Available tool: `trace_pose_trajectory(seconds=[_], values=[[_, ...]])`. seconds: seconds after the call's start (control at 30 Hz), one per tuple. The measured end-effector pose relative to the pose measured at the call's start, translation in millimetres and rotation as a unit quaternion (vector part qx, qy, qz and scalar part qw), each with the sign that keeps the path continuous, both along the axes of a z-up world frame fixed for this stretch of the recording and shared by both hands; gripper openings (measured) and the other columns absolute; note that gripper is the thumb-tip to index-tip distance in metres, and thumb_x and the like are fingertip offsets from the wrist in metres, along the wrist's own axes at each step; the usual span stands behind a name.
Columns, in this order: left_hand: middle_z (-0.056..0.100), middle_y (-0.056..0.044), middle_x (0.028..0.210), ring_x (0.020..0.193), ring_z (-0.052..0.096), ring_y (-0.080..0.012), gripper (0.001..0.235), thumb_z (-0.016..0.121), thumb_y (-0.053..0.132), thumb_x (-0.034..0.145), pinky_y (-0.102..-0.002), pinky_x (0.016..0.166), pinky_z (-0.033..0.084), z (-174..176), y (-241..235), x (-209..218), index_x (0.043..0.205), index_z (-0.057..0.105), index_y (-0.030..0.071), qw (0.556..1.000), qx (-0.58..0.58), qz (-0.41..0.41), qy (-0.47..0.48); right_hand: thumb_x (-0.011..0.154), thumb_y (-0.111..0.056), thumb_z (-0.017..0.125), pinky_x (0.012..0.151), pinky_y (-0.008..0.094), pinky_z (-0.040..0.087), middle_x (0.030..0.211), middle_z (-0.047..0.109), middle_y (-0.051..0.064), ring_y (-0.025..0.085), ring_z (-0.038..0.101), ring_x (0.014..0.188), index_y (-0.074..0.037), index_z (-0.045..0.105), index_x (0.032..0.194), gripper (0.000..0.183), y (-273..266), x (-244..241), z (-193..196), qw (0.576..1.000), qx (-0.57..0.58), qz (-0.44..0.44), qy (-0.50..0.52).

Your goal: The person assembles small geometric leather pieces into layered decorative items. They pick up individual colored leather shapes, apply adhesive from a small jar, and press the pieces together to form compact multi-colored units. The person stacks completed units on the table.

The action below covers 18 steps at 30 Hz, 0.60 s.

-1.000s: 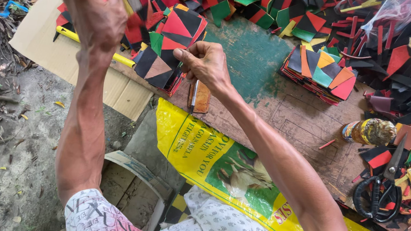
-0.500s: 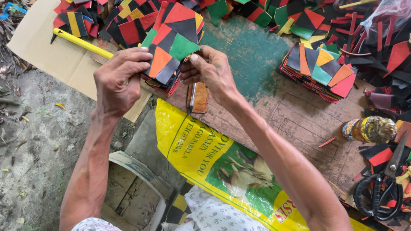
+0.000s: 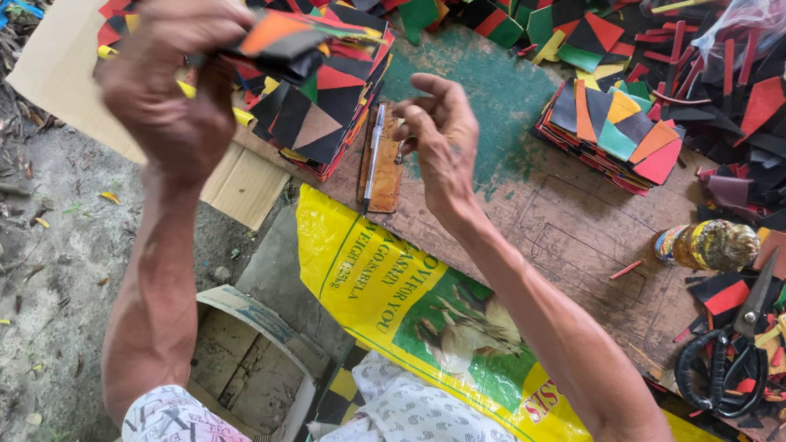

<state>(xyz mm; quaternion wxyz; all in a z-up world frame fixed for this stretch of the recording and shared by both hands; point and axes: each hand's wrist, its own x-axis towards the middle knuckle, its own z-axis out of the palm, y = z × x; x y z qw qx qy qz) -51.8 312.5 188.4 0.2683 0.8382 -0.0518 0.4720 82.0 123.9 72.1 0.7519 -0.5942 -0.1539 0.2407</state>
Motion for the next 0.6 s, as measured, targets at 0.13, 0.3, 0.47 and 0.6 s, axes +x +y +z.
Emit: trace_pose_trajectory(seconds=[0.13, 0.3, 0.47, 0.6], values=[[0.070, -0.013, 0.112, 0.103, 0.071, -0.0266, 0.023, 0.076, -0.017, 0.094, -0.036, 0.085, 0.059, 20.9, -34.7, -8.9, 0.110, 0.067, -0.003, 0.999, 0.036, -0.019, -0.017, 0.102, -0.022, 0.057, 0.087, 0.035, 0.057, 0.119, 0.066, 0.017, 0.018, 0.065, 0.101, 0.002, 0.053, 0.141, 0.045, -47.7, -18.0, 22.7, 0.974, 0.155, 0.125, 0.109], [0.066, -0.012, 0.117, 0.108, 0.064, -0.0276, 0.029, 0.077, 0.011, 0.082, -0.045, 0.090, 0.052, -33.4, -118.5, -0.2, 0.108, 0.073, -0.001, 0.948, 0.257, -0.184, 0.047, 0.095, -0.032, 0.060, 0.098, 0.039, 0.055, 0.128, 0.064, 0.012, 0.021, 0.065, 0.113, -0.001, 0.051, 0.137, 0.052, -132.5, -34.6, 32.2, 0.899, 0.241, 0.199, 0.307], [0.065, -0.013, 0.120, 0.120, 0.061, -0.0317, 0.035, 0.074, 0.010, 0.078, -0.051, 0.105, 0.049, -90.3, -177.5, 18.0, 0.112, 0.071, 0.003, 0.951, 0.150, -0.218, 0.161, 0.100, -0.007, 0.070, 0.081, 0.031, 0.048, 0.114, 0.066, 0.007, 0.016, 0.059, 0.096, 0.001, 0.062, 0.137, 0.039, -181.3, -17.5, 3.3, 0.992, -0.043, 0.076, 0.095], [0.060, -0.016, 0.132, 0.130, 0.055, -0.0331, 0.054, 0.081, 0.006, 0.082, -0.047, 0.113, 0.045, -124.9, -179.2, 39.5, 0.131, 0.058, 0.004, 0.961, -0.065, -0.184, 0.198, 0.089, 0.000, 0.068, 0.087, 0.032, 0.055, 0.111, 0.073, 0.012, 0.020, 0.070, 0.099, -0.003, 0.065, 0.133, 0.043, -222.2, -0.9, -12.3, 0.923, -0.303, 0.085, -0.220]])
